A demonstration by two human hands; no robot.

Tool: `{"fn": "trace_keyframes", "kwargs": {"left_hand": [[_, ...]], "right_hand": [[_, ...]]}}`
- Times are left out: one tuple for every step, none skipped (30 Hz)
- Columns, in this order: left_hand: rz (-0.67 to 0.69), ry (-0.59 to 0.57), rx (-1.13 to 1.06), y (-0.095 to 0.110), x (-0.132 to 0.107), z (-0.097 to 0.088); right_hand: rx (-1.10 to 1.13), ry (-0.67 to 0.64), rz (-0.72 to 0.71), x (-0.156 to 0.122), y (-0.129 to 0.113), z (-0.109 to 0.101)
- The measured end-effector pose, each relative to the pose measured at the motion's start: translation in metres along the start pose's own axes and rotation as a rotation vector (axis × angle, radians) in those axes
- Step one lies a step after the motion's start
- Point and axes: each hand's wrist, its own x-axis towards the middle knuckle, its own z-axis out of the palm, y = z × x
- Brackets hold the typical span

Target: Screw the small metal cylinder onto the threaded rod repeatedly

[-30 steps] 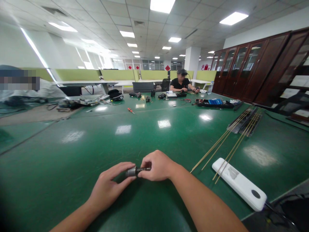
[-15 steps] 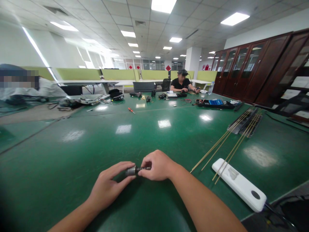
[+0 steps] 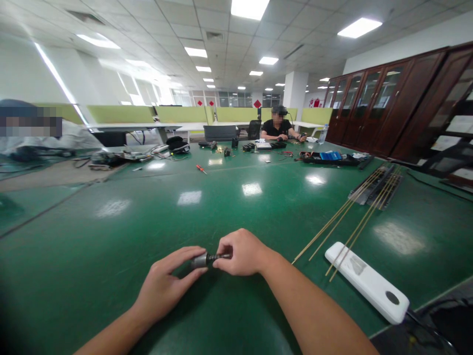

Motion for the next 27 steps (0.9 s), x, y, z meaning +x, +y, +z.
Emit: {"fn": "trace_keyframes", "kwargs": {"left_hand": [[0.000, 0.001, 0.002, -0.0005, -0.0003, 0.0001], [0.001, 0.000, 0.004, -0.0010, -0.0007, 0.0002], [0.001, 0.001, 0.006, -0.0014, -0.0010, 0.0003], [0.001, 0.001, 0.009, -0.0018, -0.0013, 0.0004], [0.001, 0.003, 0.010, -0.0020, -0.0015, 0.0005], [0.001, 0.006, 0.011, -0.0020, -0.0015, 0.0005], [0.000, 0.007, 0.012, -0.0020, -0.0014, 0.0006], [0.000, 0.010, 0.014, -0.0020, -0.0013, 0.0006], [0.000, 0.013, 0.015, -0.0020, -0.0011, 0.0005], [0.000, 0.016, 0.016, -0.0021, -0.0009, 0.0004], [-0.001, 0.018, 0.017, -0.0023, -0.0007, 0.0002], [-0.002, 0.019, 0.018, -0.0026, -0.0006, -0.0001], [-0.002, 0.020, 0.019, -0.0029, -0.0006, -0.0004], [-0.003, 0.021, 0.021, -0.0033, -0.0008, -0.0007], [-0.004, 0.020, 0.023, -0.0036, -0.0010, -0.0010], [-0.005, 0.020, 0.025, -0.0039, -0.0012, -0.0011], [-0.004, 0.022, 0.026, -0.0042, -0.0015, -0.0012], [-0.004, 0.025, 0.027, -0.0045, -0.0017, -0.0012], [-0.004, 0.027, 0.028, -0.0047, -0.0019, -0.0010], [-0.005, 0.028, 0.027, -0.0050, -0.0020, -0.0007], [-0.006, 0.029, 0.027, -0.0052, -0.0021, -0.0004], [-0.008, 0.029, 0.029, -0.0054, -0.0021, 0.0000], [-0.010, 0.029, 0.031, -0.0056, -0.0021, 0.0002], [-0.012, 0.028, 0.033, -0.0056, -0.0020, 0.0004], [-0.013, 0.028, 0.033, -0.0056, -0.0019, 0.0004], [-0.013, 0.028, 0.033, -0.0054, -0.0018, 0.0002], [-0.013, 0.029, 0.032, -0.0052, -0.0015, -0.0001]], "right_hand": [[0.001, -0.001, 0.002, -0.0001, 0.0000, -0.0001], [0.003, -0.001, 0.005, -0.0002, -0.0001, -0.0001], [0.005, -0.001, 0.007, -0.0003, -0.0001, -0.0002], [0.007, 0.000, 0.008, -0.0004, -0.0002, -0.0002], [0.011, 0.001, 0.009, -0.0005, -0.0002, -0.0002], [0.014, 0.003, 0.010, -0.0005, -0.0003, -0.0002], [0.018, 0.007, 0.012, -0.0005, -0.0003, -0.0002], [0.020, 0.011, 0.016, -0.0004, -0.0004, -0.0002], [0.024, 0.015, 0.020, -0.0003, -0.0004, -0.0002], [0.026, 0.017, 0.023, -0.0002, -0.0004, -0.0002], [0.025, 0.019, 0.027, -0.0001, -0.0004, -0.0003], [0.024, 0.019, 0.030, -0.0001, -0.0003, -0.0003], [0.022, 0.020, 0.033, -0.0001, -0.0001, -0.0003], [0.019, 0.020, 0.034, -0.0002, 0.0001, -0.0002], [0.017, 0.021, 0.036, -0.0002, 0.0004, -0.0001], [0.017, 0.021, 0.036, -0.0003, 0.0006, 0.0001], [0.019, 0.022, 0.036, -0.0004, 0.0009, 0.0004], [0.022, 0.023, 0.037, -0.0004, 0.0012, 0.0007], [0.025, 0.025, 0.038, -0.0004, 0.0014, 0.0010], [0.028, 0.027, 0.039, -0.0004, 0.0015, 0.0012], [0.030, 0.030, 0.039, -0.0003, 0.0016, 0.0014], [0.033, 0.032, 0.039, -0.0002, 0.0017, 0.0016], [0.034, 0.035, 0.040, -0.0001, 0.0017, 0.0017], [0.035, 0.037, 0.042, 0.0000, 0.0017, 0.0018], [0.037, 0.039, 0.044, 0.0000, 0.0017, 0.0018], [0.040, 0.039, 0.047, -0.0001, 0.0016, 0.0018], [0.044, 0.038, 0.050, -0.0002, 0.0017, 0.0017]]}}
